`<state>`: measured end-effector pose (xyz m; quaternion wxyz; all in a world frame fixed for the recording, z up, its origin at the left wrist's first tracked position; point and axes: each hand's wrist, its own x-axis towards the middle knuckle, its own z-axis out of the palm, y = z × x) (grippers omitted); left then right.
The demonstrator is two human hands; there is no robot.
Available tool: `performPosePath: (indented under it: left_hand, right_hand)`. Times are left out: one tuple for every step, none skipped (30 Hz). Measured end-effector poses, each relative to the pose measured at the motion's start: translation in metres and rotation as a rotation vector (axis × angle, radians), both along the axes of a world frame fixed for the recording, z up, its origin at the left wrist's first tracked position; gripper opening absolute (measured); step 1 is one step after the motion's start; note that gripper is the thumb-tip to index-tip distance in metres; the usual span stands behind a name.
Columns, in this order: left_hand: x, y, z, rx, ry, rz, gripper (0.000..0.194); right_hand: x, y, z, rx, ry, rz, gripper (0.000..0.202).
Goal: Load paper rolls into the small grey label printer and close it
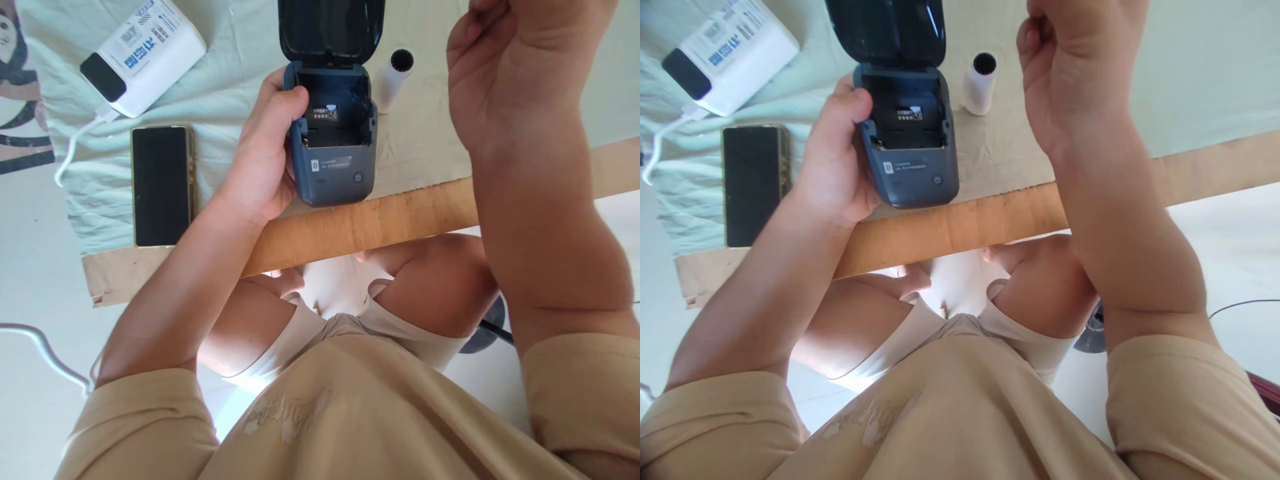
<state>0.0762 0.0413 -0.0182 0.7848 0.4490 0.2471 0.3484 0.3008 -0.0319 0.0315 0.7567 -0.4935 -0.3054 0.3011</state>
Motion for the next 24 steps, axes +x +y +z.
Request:
performPosePath:
  left_hand:
    - [-0.004,-0.004,0.005,-0.011,0.011,0.003,0.029]
    - [-0.008,-0.01,0.011,-0.03,0.032,0.009,0.027]
    - [-0.013,-0.016,0.015,-0.057,0.063,0.041,0.025]
    - [-0.018,-0.023,0.018,-0.05,0.07,0.056,0.024]
    - [-0.023,-0.03,0.019,-0.039,0.072,0.084,0.027]
    - [-0.027,-0.038,0.019,-0.03,0.077,0.123,0.031]
    - [-0.031,-0.045,0.017,-0.033,0.086,0.144,0.034]
    - [-0.035,-0.052,0.014,-0.044,0.1,0.161,0.034]
    - [-0.037,-0.059,0.011,-0.059,0.114,0.224,0.031]
    - [-0.04,-0.065,0.008,-0.071,0.129,0.229,0.029]
    - [-0.042,-0.071,0.004,-0.085,0.146,0.246,0.029]
    - [-0.043,-0.076,0.001,-0.093,0.168,0.249,0.03]
    - [-0.045,-0.081,-0.002,-0.092,0.183,0.239,0.031]
    - [-0.047,-0.085,-0.006,-0.074,0.178,0.225,0.032]
    - [-0.049,-0.088,-0.01,-0.042,0.155,0.202,0.034]
    - [-0.051,-0.091,-0.014,-0.003,0.118,0.174,0.035]
    - [-0.053,-0.092,-0.018,0.035,0.074,0.155,0.037]
    - [-0.055,-0.092,-0.022,0.066,0.032,0.143,0.039]
    - [-0.057,-0.092,-0.025,0.086,-0.001,0.137,0.041]
    - [-0.059,-0.091,-0.026,0.092,-0.017,0.135,0.043]
    - [-0.061,-0.089,-0.027,0.082,-0.017,0.128,0.044]
    - [-0.062,-0.086,-0.027,0.063,-0.015,0.113,0.043]
    - [-0.062,-0.084,-0.027,0.031,-0.008,0.085,0.041]
    - [-0.063,-0.082,-0.026,-0.003,-0.005,0.065,0.038]
  right_hand:
    - [-0.004,-0.004,0.0,0.043,0.041,0.026,0.034]
    - [-0.008,-0.008,-0.002,0.097,0.078,0.04,0.039]
    - [-0.013,-0.011,-0.005,0.148,0.109,0.042,0.047]
    - [-0.018,-0.013,-0.009,0.164,0.132,0.057,0.057]
    - [-0.024,-0.015,-0.012,0.15,0.164,0.073,0.062]
    - [-0.029,-0.018,-0.016,0.117,0.174,0.118,0.067]
    - [-0.035,-0.021,-0.018,0.085,0.167,0.183,0.07]
    - [-0.041,-0.024,-0.019,0.071,0.153,0.245,0.072]
    - [-0.046,-0.029,-0.02,0.071,0.13,0.308,0.073]
    - [-0.051,-0.034,-0.019,0.075,0.109,0.365,0.072]
    - [-0.056,-0.04,-0.017,0.084,0.1,0.407,0.068]
    - [-0.062,-0.046,-0.015,0.08,0.096,0.446,0.063]
    - [-0.067,-0.052,-0.013,0.055,0.099,0.485,0.055]
    - [-0.072,-0.057,-0.011,0.048,0.113,0.501,0.053]
    - [-0.078,-0.062,-0.01,0.031,0.117,0.516,0.054]
    - [-0.083,-0.065,-0.011,0.024,0.12,0.507,0.055]
    - [-0.088,-0.069,-0.013,0.016,0.117,0.489,0.056]
    - [-0.092,-0.072,-0.016,0.004,0.106,0.471,0.055]
    - [-0.095,-0.074,-0.02,-0.003,0.089,0.454,0.052]
    - [-0.097,-0.076,-0.024,-0.011,0.062,0.45,0.05]
    - [-0.096,-0.078,-0.029,-0.004,0.027,0.454,0.048]
    - [-0.094,-0.079,-0.033,0.016,-0.011,0.462,0.047]
    - [-0.091,-0.079,-0.037,0.041,-0.045,0.479,0.046]
    - [-0.085,-0.078,-0.039,0.049,-0.068,0.505,0.044]
